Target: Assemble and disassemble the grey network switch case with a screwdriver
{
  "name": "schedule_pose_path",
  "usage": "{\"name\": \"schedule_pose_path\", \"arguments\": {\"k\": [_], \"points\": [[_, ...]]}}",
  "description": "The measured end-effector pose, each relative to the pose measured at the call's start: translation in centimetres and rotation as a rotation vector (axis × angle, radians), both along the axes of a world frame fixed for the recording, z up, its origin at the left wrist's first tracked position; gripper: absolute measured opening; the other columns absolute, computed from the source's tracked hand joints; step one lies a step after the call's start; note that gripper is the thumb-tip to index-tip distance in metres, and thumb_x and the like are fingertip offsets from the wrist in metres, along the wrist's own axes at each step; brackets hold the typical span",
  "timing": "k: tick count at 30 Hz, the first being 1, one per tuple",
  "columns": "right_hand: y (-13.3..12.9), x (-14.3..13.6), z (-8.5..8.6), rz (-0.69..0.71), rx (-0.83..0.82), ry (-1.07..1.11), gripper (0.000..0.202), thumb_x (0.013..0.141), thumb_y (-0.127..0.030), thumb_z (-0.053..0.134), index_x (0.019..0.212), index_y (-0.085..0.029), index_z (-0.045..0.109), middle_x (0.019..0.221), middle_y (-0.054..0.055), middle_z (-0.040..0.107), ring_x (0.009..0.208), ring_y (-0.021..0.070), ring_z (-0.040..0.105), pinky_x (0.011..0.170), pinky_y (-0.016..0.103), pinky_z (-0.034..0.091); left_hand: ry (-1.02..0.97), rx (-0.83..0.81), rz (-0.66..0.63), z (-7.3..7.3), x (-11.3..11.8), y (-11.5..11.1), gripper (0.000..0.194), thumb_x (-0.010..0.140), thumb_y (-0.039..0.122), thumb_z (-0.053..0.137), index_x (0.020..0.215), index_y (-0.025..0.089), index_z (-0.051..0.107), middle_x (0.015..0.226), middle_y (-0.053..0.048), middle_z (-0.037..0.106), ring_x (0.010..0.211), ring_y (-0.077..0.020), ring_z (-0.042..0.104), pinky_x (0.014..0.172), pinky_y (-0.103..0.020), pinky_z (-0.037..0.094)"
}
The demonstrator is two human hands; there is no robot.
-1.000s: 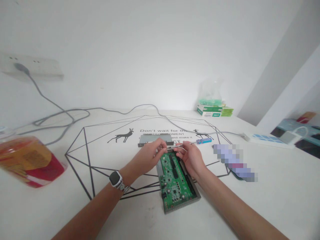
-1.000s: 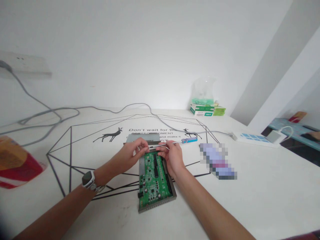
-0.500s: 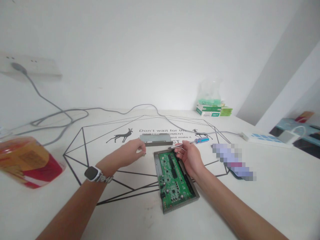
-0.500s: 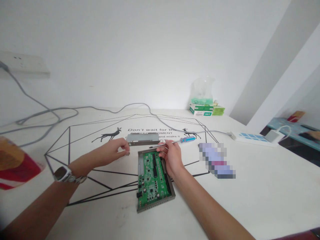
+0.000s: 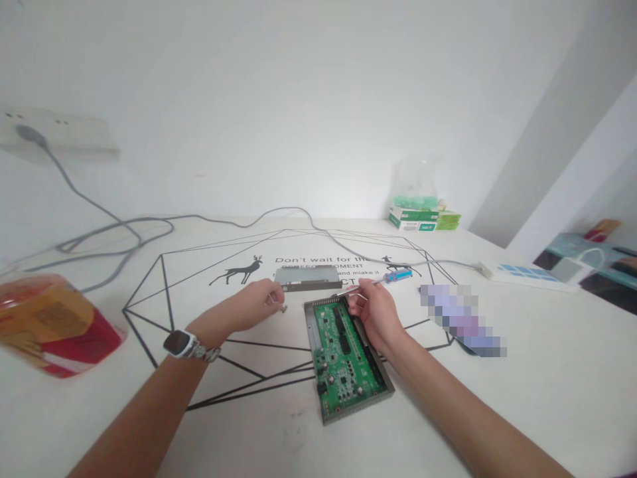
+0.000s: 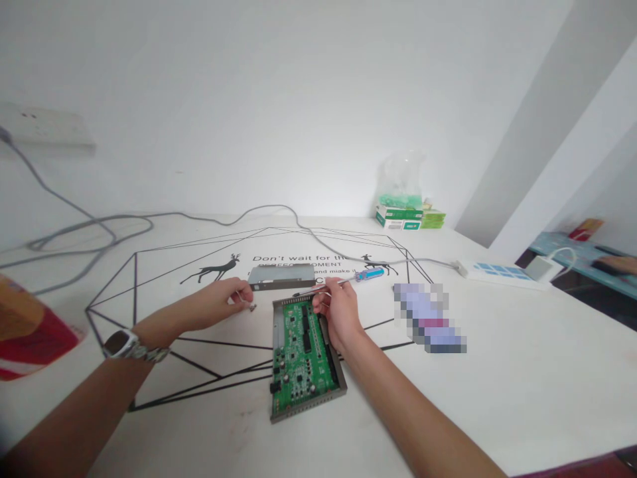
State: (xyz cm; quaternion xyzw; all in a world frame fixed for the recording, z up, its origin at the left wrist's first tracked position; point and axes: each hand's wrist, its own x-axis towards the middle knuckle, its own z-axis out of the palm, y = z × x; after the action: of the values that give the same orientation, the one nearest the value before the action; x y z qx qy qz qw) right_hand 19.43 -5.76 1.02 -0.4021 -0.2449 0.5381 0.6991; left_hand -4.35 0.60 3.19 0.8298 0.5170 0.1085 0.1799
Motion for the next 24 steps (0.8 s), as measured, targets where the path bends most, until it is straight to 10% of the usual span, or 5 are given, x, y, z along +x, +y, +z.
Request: {"name": "schedule_pose_path", "arguments": {"k": [24], "points": [[-0.09,0.02,-0.05,0.029,0.022,-0.035,0.026,0.077,-0.026,0.075,0.08,-0.021,0.05,0.061,-0.004,0.063,0.045,0.0098,0.054,0.039,0.019,0.041,0.03,0.061,-0.028,-0.41,0.13,0.25,0.015,0.073,0.025,0.056,0.075,0.019,0.069,0.083,-0.007,0.072,0.081,-0.0234,0.067,0.071,-0.031,0.05]]}}
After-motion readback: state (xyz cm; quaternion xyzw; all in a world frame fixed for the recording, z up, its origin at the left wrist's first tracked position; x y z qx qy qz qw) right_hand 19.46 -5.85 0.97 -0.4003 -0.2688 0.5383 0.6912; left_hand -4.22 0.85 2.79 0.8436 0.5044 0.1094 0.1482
